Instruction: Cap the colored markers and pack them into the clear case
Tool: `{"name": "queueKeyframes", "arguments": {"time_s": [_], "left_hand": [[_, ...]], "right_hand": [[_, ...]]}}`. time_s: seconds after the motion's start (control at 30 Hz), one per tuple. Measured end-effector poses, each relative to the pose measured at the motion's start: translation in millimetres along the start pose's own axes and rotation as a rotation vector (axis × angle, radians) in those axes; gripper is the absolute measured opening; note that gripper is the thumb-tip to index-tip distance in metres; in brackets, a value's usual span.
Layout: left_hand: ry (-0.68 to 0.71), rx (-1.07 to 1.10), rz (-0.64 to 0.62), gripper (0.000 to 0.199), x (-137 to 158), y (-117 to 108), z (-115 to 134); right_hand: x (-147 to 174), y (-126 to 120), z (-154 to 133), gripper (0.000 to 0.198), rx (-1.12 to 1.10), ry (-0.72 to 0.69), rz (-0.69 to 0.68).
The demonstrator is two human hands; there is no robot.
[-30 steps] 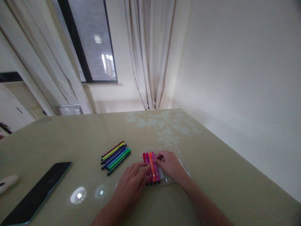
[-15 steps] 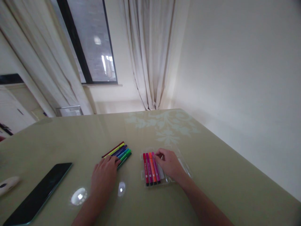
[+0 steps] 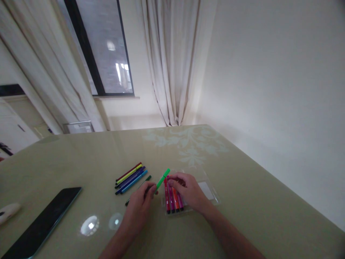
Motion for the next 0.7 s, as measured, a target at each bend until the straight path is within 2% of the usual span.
{"name": "queueKeyframes", "arguments": {"time_s": [0.1, 0.2, 0.37, 0.5, 0.7], "left_hand": [[0.021, 0.124, -0.031, 0.036, 9, 20, 16], [0.015, 0.202, -0.018, 0.034, 14, 26, 21], [-0.008, 0.175, 0.072, 0.032, 14, 20, 13], [-0.005, 0.103, 0.142, 0.031, 15, 14, 10], [0.011, 0.087, 0.174, 0.026, 17, 13, 7]], "right_hand": [[0, 7, 0, 0.023, -0.122, 0.011, -0.057], [-1, 11, 5, 0.030, -0.298, 0.078, -0.100], [-1, 15, 10, 0.034, -0.483, 0.148, -0.157], [0, 17, 12, 0.039, -0.516, 0.174, -0.173], [0, 21, 15, 0.045, -0.537, 0.192, -0.204]]}}
Point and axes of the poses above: each hand's wrist, its own x-axis away from the middle knuckle, its own y-axis out of the palm, z = x × y, the point moved 8 cm from there along -x, towards the middle knuckle, and after that the axes turned 9 degrees about y, right-handed, at the moved point
